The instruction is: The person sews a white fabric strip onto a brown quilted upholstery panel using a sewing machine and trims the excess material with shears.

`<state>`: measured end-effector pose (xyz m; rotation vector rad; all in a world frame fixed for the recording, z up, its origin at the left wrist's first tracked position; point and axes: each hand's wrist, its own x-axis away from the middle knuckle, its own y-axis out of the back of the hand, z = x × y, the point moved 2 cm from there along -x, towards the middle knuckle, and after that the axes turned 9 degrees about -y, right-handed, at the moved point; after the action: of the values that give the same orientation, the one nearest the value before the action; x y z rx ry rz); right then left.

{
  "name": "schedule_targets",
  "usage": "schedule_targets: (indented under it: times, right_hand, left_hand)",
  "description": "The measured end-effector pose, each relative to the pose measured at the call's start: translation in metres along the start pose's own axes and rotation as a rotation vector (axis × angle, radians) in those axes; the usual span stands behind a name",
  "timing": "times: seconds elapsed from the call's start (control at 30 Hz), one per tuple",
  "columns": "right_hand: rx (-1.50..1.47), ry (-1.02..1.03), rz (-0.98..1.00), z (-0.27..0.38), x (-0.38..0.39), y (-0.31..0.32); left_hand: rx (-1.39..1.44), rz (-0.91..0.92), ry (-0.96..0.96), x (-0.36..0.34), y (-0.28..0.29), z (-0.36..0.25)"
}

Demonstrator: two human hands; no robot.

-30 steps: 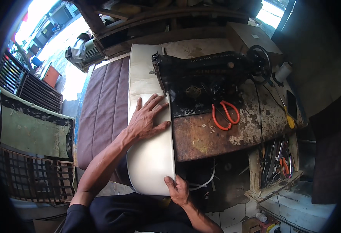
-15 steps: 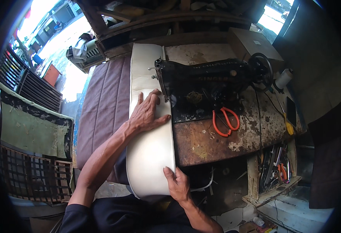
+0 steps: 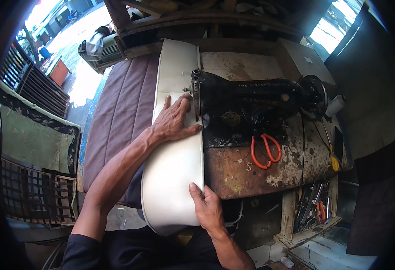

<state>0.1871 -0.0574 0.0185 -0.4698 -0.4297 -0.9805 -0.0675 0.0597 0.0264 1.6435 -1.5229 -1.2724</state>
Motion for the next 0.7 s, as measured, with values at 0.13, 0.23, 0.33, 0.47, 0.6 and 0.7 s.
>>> schedule_targets:
  times: [0.13,0.23,0.33,0.47,0.6,0.7]
  right_hand:
    - [-0.066,-0.015,0.013,0.008,-0.008,0.001]
    - [-0.015,-0.028,0.019,0.008,-0.016,0.007]
    - [-0.054,-0.018,0.032,0.016,-0.020,-0.001]
    - [-0.080,0.006,0.035,0.016,-0.033,-0.009]
    - [-0.101,0.042,0.038,0.023,-0.037,0.000]
    - [-0.121,0.068,0.056,0.025,-0.034,0.004]
  left_hand:
    - [0.005,-0.039,-0.031,-0.009,-0.003,0.008]
    - [-0.009,-0.055,-0.052,-0.014,-0.007,0.013]
    - [-0.006,-0.048,-0.011,-0.012,-0.003,0.023]
    - [0.080,-0.087,-0.021,-0.004,0.013,0.035]
    - [0.118,-0.196,-0.018,0.013,0.023,0.015]
    - [-0.009,-0.212,0.099,0.080,0.041,-0.001]
